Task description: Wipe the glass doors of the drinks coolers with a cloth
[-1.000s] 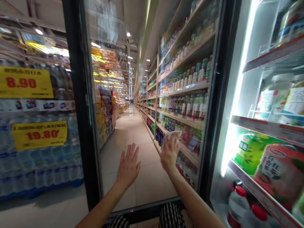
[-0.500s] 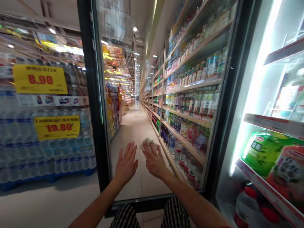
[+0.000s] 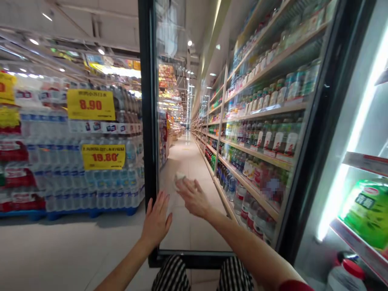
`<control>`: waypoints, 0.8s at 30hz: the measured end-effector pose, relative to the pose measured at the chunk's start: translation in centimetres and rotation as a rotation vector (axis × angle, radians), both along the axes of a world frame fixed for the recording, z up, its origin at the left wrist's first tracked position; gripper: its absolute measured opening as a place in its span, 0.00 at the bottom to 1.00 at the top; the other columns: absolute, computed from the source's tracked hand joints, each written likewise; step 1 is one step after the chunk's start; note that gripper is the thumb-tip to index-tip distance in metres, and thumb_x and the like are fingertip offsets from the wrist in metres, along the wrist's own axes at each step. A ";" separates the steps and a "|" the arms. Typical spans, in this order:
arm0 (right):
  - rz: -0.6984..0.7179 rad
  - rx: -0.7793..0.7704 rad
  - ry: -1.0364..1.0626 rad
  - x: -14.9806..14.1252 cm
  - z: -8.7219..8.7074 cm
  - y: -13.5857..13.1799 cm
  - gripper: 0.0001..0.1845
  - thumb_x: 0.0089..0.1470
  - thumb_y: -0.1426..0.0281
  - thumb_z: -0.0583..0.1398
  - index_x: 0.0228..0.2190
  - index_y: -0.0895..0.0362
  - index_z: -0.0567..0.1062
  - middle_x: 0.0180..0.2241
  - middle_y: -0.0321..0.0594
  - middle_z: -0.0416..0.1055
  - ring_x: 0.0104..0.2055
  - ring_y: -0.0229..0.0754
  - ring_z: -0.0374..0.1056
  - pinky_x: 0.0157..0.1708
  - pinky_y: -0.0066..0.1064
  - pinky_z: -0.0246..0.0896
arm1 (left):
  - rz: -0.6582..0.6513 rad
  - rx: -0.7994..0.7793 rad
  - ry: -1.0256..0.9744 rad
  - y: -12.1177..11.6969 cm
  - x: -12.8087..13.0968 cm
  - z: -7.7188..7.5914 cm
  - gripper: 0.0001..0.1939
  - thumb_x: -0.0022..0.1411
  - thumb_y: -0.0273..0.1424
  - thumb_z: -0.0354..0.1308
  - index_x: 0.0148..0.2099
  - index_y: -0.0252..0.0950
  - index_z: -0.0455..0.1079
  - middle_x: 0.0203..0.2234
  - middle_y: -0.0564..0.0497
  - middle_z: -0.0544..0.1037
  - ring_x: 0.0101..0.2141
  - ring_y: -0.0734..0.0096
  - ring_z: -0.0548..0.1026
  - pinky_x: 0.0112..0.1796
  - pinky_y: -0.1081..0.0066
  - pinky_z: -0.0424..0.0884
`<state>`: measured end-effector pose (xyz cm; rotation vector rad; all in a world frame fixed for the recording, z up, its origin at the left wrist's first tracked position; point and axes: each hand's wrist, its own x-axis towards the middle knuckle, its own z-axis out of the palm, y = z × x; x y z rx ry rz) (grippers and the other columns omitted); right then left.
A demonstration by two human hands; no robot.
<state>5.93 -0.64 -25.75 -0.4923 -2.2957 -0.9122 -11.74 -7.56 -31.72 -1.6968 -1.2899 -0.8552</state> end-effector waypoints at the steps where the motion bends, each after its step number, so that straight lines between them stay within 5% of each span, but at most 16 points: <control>1: -0.044 -0.017 0.117 -0.8 1.2 0.0 0.29 0.54 0.73 0.51 0.58 0.54 0.56 0.63 0.37 0.46 0.66 0.46 0.33 0.62 0.51 0.22 | 0.003 0.009 -0.015 -0.2 -0.3 0.1 0.33 0.59 0.29 0.46 0.65 0.30 0.40 0.60 0.38 0.54 0.61 0.59 0.49 0.58 0.53 0.47; 4: -0.093 -0.055 0.230 -2.6 2.3 -0.3 0.32 0.53 0.73 0.52 0.59 0.56 0.53 0.63 0.40 0.44 0.66 0.50 0.30 0.61 0.54 0.22 | 0.036 0.022 -0.079 -0.7 -1.0 0.4 0.33 0.59 0.30 0.46 0.65 0.30 0.40 0.61 0.37 0.52 0.61 0.57 0.49 0.58 0.52 0.49; 8: 0.096 0.000 -0.203 -3.0 -2.3 -1.1 0.27 0.55 0.73 0.49 0.57 0.60 0.58 0.61 0.40 0.51 0.65 0.40 0.38 0.63 0.40 0.33 | 0.084 0.017 -0.096 -1.3 -2.4 0.1 0.33 0.60 0.29 0.46 0.65 0.31 0.39 0.61 0.37 0.52 0.61 0.56 0.50 0.57 0.52 0.51; 10: 0.128 0.017 -0.266 -2.9 -3.2 -1.0 0.24 0.57 0.73 0.48 0.55 0.59 0.61 0.61 0.38 0.52 0.65 0.38 0.40 0.62 0.39 0.35 | 0.088 0.019 -0.079 -1.5 -2.9 -0.2 0.34 0.59 0.29 0.46 0.65 0.32 0.39 0.61 0.37 0.52 0.61 0.56 0.51 0.56 0.53 0.51; 15: -0.084 -0.064 0.122 -2.0 -0.1 -0.5 0.28 0.53 0.74 0.51 0.57 0.55 0.59 0.63 0.40 0.46 0.66 0.48 0.33 0.61 0.54 0.25 | 0.075 0.010 -0.053 -1.3 -1.9 -0.5 0.33 0.59 0.29 0.46 0.64 0.29 0.41 0.61 0.36 0.53 0.61 0.56 0.50 0.57 0.52 0.50; 21: -0.046 -0.023 -0.152 4.3 -1.1 -0.8 0.27 0.54 0.73 0.51 0.56 0.54 0.59 0.62 0.35 0.49 0.65 0.42 0.35 0.63 0.45 0.22 | 0.008 -0.019 0.048 -0.1 1.7 -1.0 0.30 0.57 0.26 0.46 0.62 0.29 0.49 0.60 0.39 0.54 0.61 0.59 0.50 0.58 0.54 0.48; 24: -0.236 0.017 0.194 6.6 0.8 -0.2 0.31 0.51 0.71 0.53 0.58 0.52 0.56 0.62 0.39 0.48 0.66 0.50 0.33 0.60 0.54 0.22 | -0.021 -0.018 0.074 0.8 3.7 -0.8 0.30 0.56 0.26 0.46 0.62 0.29 0.50 0.61 0.40 0.54 0.61 0.59 0.49 0.58 0.55 0.48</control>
